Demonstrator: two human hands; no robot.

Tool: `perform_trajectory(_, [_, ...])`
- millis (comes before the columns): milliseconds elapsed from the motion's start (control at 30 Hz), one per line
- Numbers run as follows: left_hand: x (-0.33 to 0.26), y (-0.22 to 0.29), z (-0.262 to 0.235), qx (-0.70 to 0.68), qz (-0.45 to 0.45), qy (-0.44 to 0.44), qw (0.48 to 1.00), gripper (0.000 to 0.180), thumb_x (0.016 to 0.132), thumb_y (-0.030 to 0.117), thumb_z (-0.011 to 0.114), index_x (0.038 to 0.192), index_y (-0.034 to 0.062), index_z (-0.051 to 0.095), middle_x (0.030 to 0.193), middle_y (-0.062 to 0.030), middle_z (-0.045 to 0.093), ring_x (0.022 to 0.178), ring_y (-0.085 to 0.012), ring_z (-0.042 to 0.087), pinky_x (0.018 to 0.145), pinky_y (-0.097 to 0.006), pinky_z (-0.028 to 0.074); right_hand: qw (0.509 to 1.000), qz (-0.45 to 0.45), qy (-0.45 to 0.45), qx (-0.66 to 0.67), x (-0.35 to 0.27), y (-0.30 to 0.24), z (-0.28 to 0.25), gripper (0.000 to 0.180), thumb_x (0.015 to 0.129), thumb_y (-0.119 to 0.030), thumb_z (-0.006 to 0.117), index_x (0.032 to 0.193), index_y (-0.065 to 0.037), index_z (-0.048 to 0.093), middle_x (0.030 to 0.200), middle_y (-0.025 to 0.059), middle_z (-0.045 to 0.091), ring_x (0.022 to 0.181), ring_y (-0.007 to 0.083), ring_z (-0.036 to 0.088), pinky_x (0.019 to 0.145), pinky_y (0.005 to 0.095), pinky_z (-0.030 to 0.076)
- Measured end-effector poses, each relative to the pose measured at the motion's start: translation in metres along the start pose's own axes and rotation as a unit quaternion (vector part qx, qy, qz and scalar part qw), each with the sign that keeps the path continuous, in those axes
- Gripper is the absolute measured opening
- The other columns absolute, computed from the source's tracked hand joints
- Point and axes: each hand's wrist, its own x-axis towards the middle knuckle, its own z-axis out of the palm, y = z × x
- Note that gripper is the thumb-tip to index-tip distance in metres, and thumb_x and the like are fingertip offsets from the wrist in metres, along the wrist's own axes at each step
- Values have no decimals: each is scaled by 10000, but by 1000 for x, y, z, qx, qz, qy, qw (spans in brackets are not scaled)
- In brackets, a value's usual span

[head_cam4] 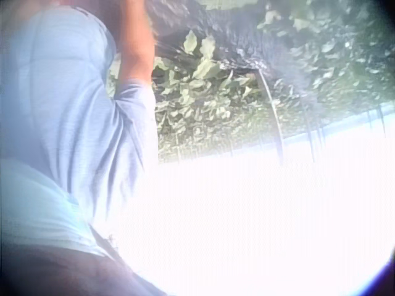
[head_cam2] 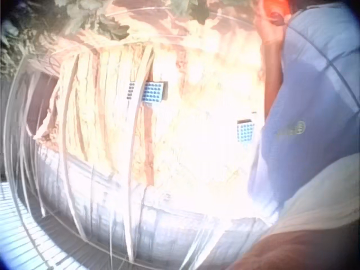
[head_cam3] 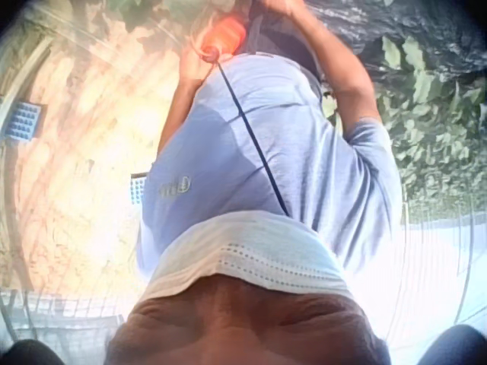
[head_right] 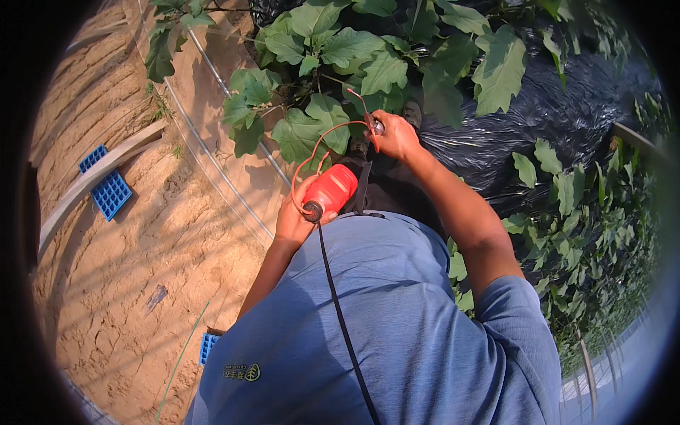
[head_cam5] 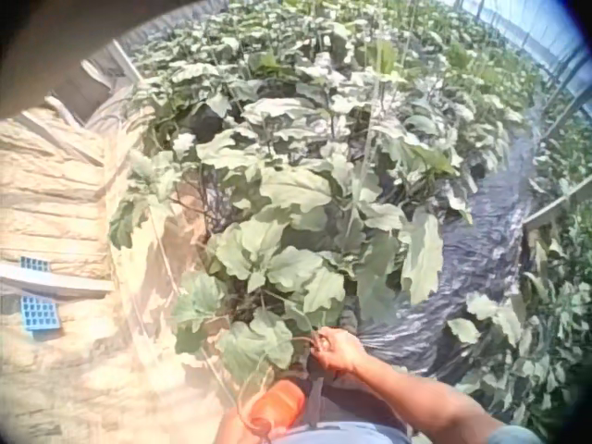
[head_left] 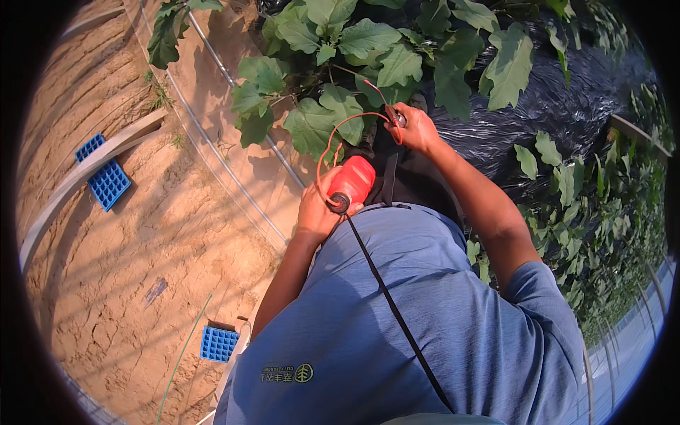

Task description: The person sprays plants with a handheld red sprayer inside a greenhouse. They move along rows of leafy plants, directing the nozzle at leaves and stems while walking forward.

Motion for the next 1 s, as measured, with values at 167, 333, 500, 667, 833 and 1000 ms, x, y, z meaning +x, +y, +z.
perform_trajectory(167, [-33, 19, 47, -39, -46, 32, 998, 1088, 729, 398, 1055, 1611, 37, 529, 1523, -259, 661, 1399, -439, 663, 1134, -505, 556, 994, -17, -63, -84, 103, 28, 13, 430, 942, -465, 751, 1206, -125, 753, 1141, 230, 799, 1099, 455, 752, 915, 554, 595])
perform_trajectory(333, [-28, 33, 102, -73, -52, 57, 994, 1038, 739, 382, 1035, 1578, 35, 531, 1580, -251, 626, 1396, -473, 649, 1133, -563, 521, 987, -51, -51, -144, 178, 51, 36, 472, 962, -501, 744, 1283, -156, 768, 1117, 190, 813, 1062, 426, 772, 893, 524, 622])
perform_trajectory(500, [-18, 22, 140, -68, -78, -34, 994, 1031, 775, 435, 1002, 1609, 61, 527, 1623, -215, 596, 1457, -440, 603, 1172, -554, 471, 973, -81, -66, -204, 237, 83, 59, 475, 1033, -525, 653, 1365, -196, 738, 1210, 134, 815, 1121, 397, 768, 957, 509, 624])
perform_trajectory(667, [-23, 5, 162, -83, -121, -81, 986, 1062, 743, 323, 1033, 1625, 55, 507, 1620, -258, 586, 1455, -476, 598, 1217, -533, 474, 944, -86, -144, -284, 278, 117, 90, 467, 1067, -489, 538, 1014, -69, 737, 919, 219, 778, 903, 380, 778, 838, 544, 594])
perform_trajectory(833, [-31, -9, 167, -119, -153, -53, 980, 1061, 729, 290, 1043, 1617, 55, 511, 1602, -270, 596, 1452, -479, 605, 1194, -543, 504, 949, -116, -142, -255, 283, 143, 110, 418, 1055, -480, 577, 1086, -97, 739, 978, 201, 786, 946, 385, 776, 856, 538, 600])
perform_trajectory(1000, [-30, -15, 164, -86, -127, -37, 988, 1054, 735, 284, 1042, 1615, 52, 510, 1603, -272, 594, 1444, -482, 610, 1191, -541, 509, 954, -128, -139, -231, 279, 152, 117, 387, 1043, -472, 615, 1158, -124, 740, 1036, 182, 794, 990, 390, 773, 875, 532, 606])
